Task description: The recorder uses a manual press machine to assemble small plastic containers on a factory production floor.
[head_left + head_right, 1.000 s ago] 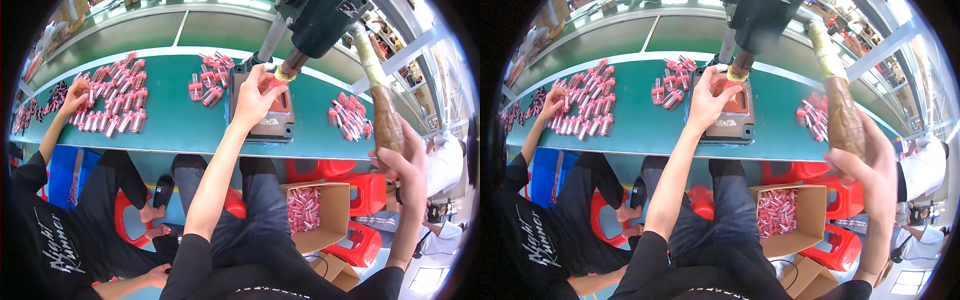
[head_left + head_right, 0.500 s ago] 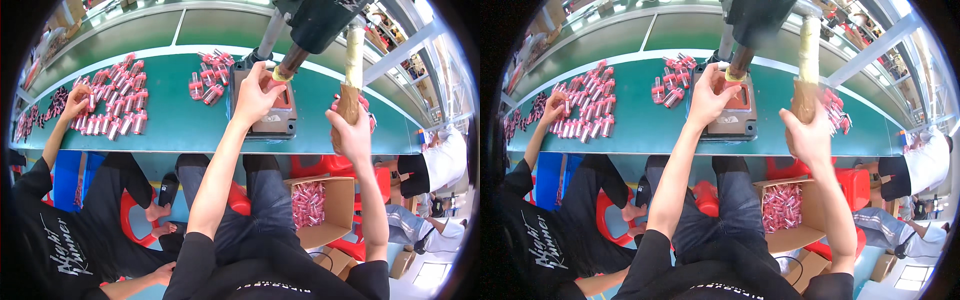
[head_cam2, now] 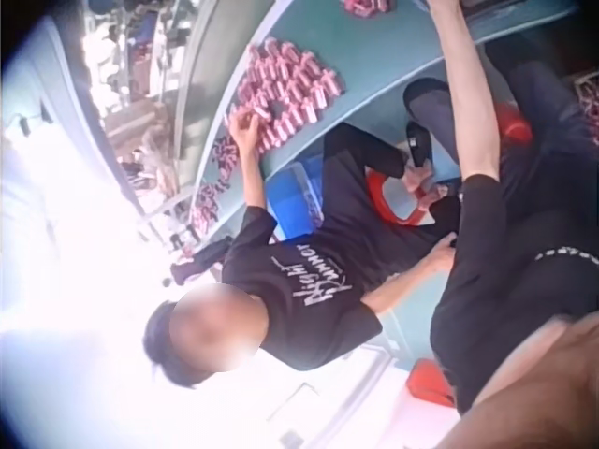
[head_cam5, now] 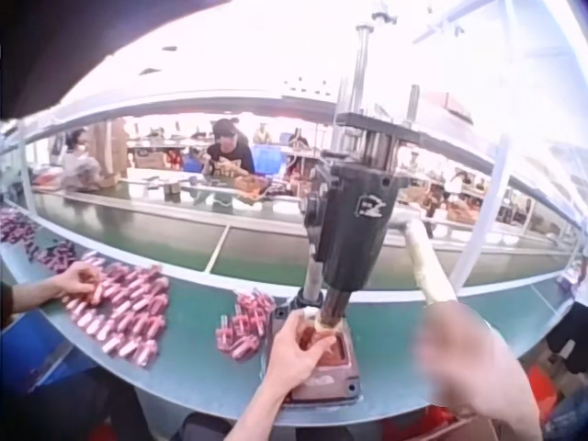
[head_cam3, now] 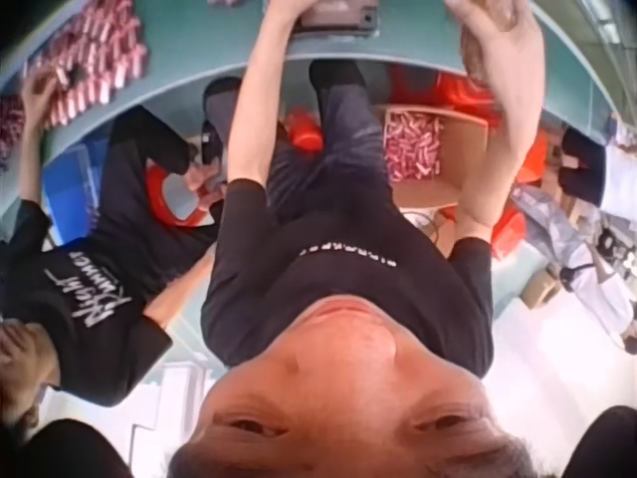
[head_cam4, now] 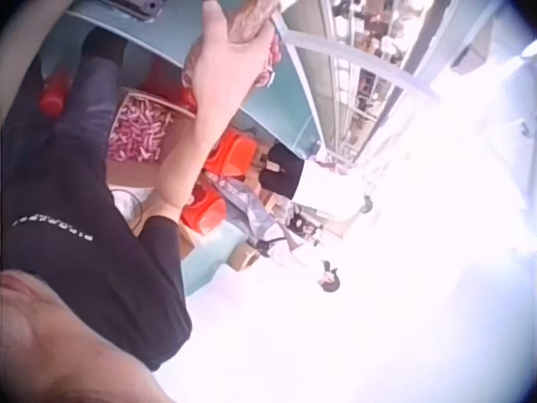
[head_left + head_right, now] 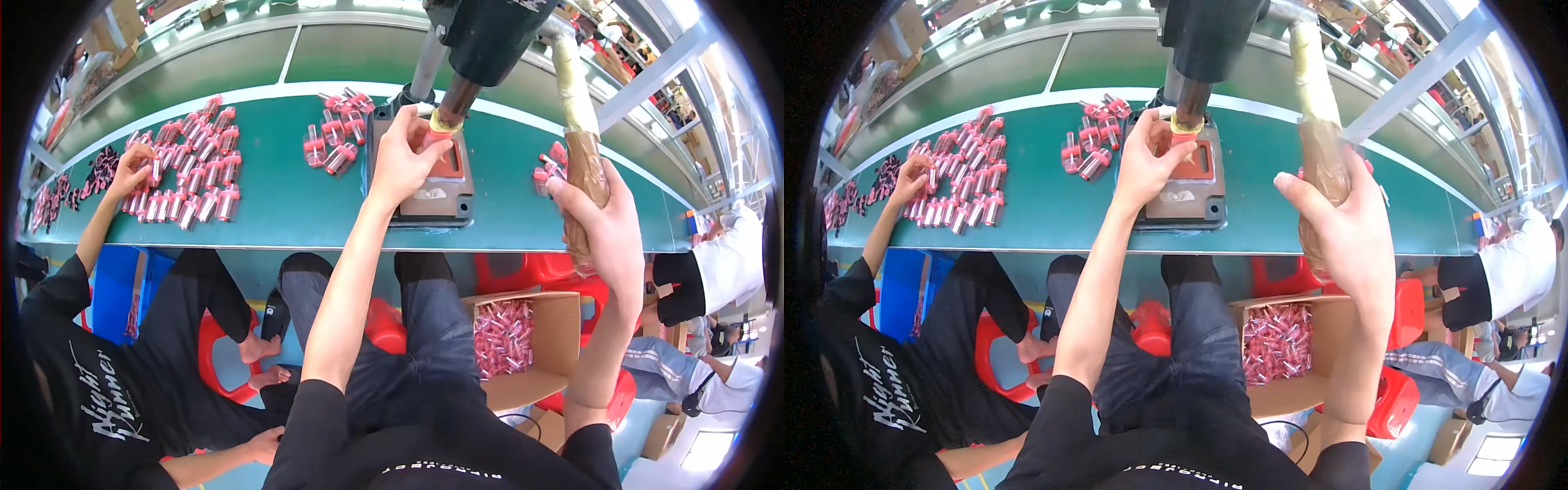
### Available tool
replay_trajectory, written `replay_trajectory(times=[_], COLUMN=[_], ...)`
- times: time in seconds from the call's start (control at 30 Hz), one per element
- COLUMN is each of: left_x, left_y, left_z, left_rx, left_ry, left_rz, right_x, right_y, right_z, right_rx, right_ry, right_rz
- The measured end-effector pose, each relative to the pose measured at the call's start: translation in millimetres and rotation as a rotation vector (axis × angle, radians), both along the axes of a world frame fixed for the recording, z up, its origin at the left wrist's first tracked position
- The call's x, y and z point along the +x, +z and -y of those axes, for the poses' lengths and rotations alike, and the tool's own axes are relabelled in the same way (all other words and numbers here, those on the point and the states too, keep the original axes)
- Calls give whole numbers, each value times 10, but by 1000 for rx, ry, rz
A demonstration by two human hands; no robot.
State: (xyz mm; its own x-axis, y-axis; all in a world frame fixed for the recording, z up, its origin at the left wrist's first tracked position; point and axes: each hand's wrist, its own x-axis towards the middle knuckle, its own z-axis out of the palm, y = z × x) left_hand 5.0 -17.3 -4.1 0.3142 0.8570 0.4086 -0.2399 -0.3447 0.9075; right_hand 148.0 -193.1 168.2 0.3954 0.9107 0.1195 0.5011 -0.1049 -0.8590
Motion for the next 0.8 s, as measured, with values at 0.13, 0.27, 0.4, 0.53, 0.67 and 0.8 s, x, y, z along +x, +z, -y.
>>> replay_trajectory(times=[0.13, 0.27, 0.4, 0.53, 0.67, 0.8], left_x=[179, -37, 144, -6, 11, 72], left_y=[97, -19, 173, 101, 49, 168], left_z=[56, -89, -48, -3, 6, 43], left_rx=[6, -110, -9, -43, 27, -44], left_ry=[-23, -85, -39, -31, 25, -76], left_rz=[-20, 54, 12, -2, -58, 35], right_x=[119, -49, 111, -53, -117, 139], right_y=[-738, -186, -688, -714, -454, 358], right_z=[-266, -96, -348, -83, 276, -136], right_rx=[262, -9, 203, 432, 910, 1201], right_ry=[-261, -49, -210, -138, -157, -360], right_rz=[217, -53, 163, 213, 378, 538])
